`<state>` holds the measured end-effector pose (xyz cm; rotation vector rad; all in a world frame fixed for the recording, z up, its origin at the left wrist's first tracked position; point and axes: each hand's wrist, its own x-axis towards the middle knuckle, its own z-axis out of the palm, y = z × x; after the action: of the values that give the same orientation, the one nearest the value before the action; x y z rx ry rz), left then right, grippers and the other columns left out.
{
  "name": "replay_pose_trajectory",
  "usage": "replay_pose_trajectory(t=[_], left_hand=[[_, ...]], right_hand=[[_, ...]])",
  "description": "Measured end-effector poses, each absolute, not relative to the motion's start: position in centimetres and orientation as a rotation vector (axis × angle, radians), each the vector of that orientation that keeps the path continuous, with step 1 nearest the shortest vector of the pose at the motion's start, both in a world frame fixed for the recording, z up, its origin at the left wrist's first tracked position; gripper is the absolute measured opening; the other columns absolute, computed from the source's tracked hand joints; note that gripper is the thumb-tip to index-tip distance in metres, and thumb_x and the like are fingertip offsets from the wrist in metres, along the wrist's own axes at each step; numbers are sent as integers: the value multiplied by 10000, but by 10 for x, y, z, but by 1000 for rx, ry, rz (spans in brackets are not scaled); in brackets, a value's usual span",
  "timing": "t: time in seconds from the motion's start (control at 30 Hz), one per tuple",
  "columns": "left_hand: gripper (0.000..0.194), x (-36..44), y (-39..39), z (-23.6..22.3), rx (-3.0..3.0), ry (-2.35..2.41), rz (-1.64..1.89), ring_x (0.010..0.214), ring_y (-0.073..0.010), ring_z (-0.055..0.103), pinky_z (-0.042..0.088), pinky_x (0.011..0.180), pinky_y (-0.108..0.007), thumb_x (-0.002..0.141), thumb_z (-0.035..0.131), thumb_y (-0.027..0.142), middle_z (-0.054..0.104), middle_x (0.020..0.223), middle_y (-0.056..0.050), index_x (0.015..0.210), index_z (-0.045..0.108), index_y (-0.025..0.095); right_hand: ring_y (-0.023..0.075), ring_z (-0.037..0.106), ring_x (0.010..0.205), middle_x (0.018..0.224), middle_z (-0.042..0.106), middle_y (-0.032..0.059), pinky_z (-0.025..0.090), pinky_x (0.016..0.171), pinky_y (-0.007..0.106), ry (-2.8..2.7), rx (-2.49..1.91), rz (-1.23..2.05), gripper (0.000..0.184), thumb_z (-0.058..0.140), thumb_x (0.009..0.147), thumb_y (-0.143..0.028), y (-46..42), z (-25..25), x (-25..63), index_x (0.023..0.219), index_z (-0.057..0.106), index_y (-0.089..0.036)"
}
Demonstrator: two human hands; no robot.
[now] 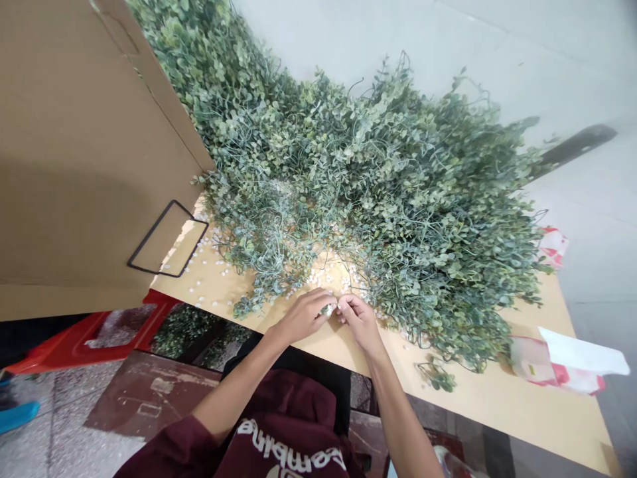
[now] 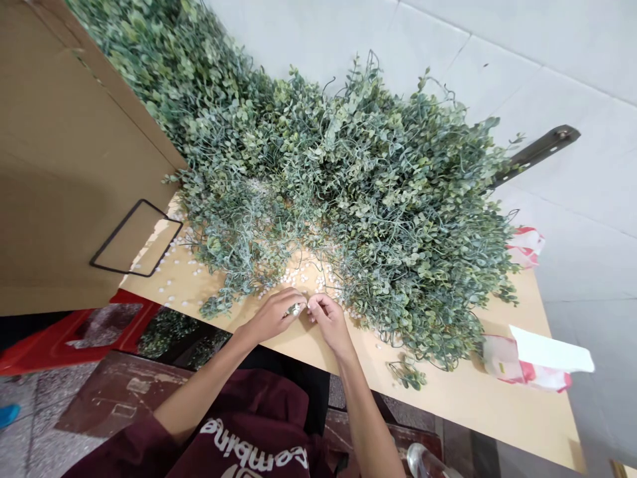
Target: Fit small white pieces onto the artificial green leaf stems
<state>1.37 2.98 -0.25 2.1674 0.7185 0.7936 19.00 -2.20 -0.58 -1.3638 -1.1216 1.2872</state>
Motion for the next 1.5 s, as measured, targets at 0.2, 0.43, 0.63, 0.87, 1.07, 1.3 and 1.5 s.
replay_pose_trajectory(t=[0.2, 0.43, 0.63, 0.87, 1.07, 1.3, 1.5], left_hand=[[148, 15, 30, -1, 2117, 716, 787, 900, -183, 574, 461, 813, -285, 941, 439, 165, 609, 923, -67, 944, 587, 174], [160, 16, 32, 2, 2071, 712, 786, 871, -178, 583, 470, 807, -284, 953, 432, 179, 620, 904, -62, 924, 590, 173], [162, 15, 32, -2, 2099, 725, 772, 879, -183, 583, 476, 807, -296, 943, 435, 173, 626, 917, -63, 945, 597, 175], [141, 15, 32, -1, 2013, 791, 811, 875, -173, 581, 467, 818, -286, 945, 465, 193, 633, 908, -49, 912, 601, 177], [186, 15, 32, 1, 1967, 820, 793, 833, -168, 576, 462, 790, -276, 962, 456, 244, 631, 861, -44, 863, 598, 174], [216, 13, 30, 3, 1947, 820, 757, 813, -169, 573, 465, 768, -273, 970, 446, 292, 622, 843, -43, 855, 583, 171], [248, 10, 31, 4, 1951, 865, 764, 799, -166, 567, 449, 747, -268, 972, 442, 336, 603, 818, -29, 837, 564, 168]], right_hand=[[133, 493, 598, 703, 541, -6, 416, 585, 251, -1137, -1354, 1238, 247, 591, 897, -430, -23, -5, 188, 794, 592, -206], [143, 493, 601, 701, 531, 0, 425, 592, 263, -1156, -1371, 1178, 267, 551, 917, -443, -23, -4, 184, 791, 583, -210], [156, 498, 620, 701, 531, 3, 427, 609, 275, -1180, -1388, 1132, 247, 553, 914, -446, -24, -5, 180, 823, 588, -219], [146, 520, 607, 704, 557, -4, 433, 608, 268, -1132, -1353, 1125, 225, 568, 904, -432, -23, -9, 179, 837, 606, -220], [151, 542, 635, 733, 584, 5, 451, 627, 277, -1153, -1365, 1037, 183, 628, 872, -393, -27, -7, 179, 913, 641, -216], [183, 575, 713, 790, 639, 37, 464, 684, 301, -1248, -1394, 883, 175, 605, 894, -360, -29, -3, 175, 891, 706, -218], [221, 612, 841, 903, 676, 64, 482, 787, 347, -1414, -1338, 855, 229, 569, 921, -328, -32, -2, 177, 1069, 730, -260]])
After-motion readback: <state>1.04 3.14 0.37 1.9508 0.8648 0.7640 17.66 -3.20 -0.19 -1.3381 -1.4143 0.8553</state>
